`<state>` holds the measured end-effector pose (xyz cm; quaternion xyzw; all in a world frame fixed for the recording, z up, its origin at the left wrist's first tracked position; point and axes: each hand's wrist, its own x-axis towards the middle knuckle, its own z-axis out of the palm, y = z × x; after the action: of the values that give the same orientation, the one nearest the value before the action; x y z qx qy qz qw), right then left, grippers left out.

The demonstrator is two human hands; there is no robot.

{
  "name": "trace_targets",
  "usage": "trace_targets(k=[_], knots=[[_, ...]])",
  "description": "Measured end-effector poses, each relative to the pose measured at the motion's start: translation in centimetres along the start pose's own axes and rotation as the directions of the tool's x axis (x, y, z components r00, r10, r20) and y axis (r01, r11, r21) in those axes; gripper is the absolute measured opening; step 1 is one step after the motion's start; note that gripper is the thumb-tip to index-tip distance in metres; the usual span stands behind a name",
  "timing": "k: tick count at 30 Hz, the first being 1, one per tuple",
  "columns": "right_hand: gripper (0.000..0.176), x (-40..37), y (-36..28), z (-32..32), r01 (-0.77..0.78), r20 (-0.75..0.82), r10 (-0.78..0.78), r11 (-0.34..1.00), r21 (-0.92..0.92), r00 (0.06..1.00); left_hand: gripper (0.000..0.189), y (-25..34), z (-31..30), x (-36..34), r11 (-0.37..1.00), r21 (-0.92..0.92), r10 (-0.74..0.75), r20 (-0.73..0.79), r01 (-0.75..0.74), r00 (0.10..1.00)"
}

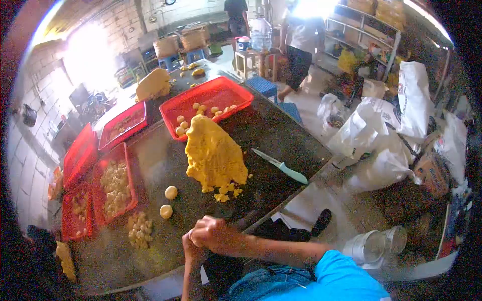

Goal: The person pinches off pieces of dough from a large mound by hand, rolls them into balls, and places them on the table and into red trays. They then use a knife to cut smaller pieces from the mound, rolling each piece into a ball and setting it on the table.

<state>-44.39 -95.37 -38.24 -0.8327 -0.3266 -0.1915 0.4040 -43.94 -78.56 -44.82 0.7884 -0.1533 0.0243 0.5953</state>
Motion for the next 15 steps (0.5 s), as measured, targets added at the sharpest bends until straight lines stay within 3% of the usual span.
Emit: trace_targets(k=[2, 4, 5, 8, 10, 12, 13, 14, 15], knots=[[0.01, -0.7, 0.9, 2.0, 0.007, -0.062, -0.011, 0.998, -0.066, 0.998, 0.019, -0.1, 0.4, 0.2, 0.997, -0.073, -0.002, -0.054, -0.001, 0.999], [0.012, 0.0, 0.5, 0.8, 0.03, 0.015, -0.03, 1.0, -0.006, 0.999, 0.016, 1.3, 0.1, 0.6, 0.987, -0.11, -0.112, 0.039, 0.115, 0.993], [0.01, 0.1, 0.2, -0.1, -0.154, 0.116, 0.131, 0.966, 0.21, 0.984, 0.017, 2.1, -0.2, 0.9, 0.992, -0.056, -0.111, 0.094, 0.117, 0.989], [0.01, -0.1, 1.4, -0.2, -0.037, 0.099, 0.01, 0.959, 0.279, 0.995, 0.021, 0.3, -0.3, 0.7, 0.999, 0.001, -0.046, 0.075, 0.046, 0.996], [0.014, -0.6, 0.1, -0.1, -0.124, 0.12, 0.1, 0.969, 0.214, 0.988, 0.022, -4.1, -0.7, 0.2, 0.999, 0.027, -0.043, 0.083, 0.041, 0.996], [0.017, -3.1, 1.8, 3.8, -0.019, 0.006, 0.018, 0.998, 0.068, 1.0, 0.022, -5.1, -0.4, 0.6, 0.998, 0.049, -0.035, 0.093, 0.03, 0.995], [0.032, -1.8, 0.6, 1.6, -0.022, 0.053, 0.011, 0.976, 0.215, 0.999, 0.021, -3.9, -0.4, 0.4, 0.986, 0.138, 0.074, 0.11, -0.089, 0.991], [0.032, -1.0, 1.3, 0.0, -0.024, 0.056, 0.012, 0.976, 0.217, 0.998, 0.02, -2.6, -0.6, -0.1, 0.953, 0.226, 0.176, 0.131, -0.202, 0.976], [0.039, -0.4, 1.8, -1.4, -0.103, 0.151, 0.053, 0.933, 0.344, 0.987, 0.02, 2.0, 1.7, -0.3, 0.995, -0.047, 0.086, -0.082, -0.09, 0.993]])
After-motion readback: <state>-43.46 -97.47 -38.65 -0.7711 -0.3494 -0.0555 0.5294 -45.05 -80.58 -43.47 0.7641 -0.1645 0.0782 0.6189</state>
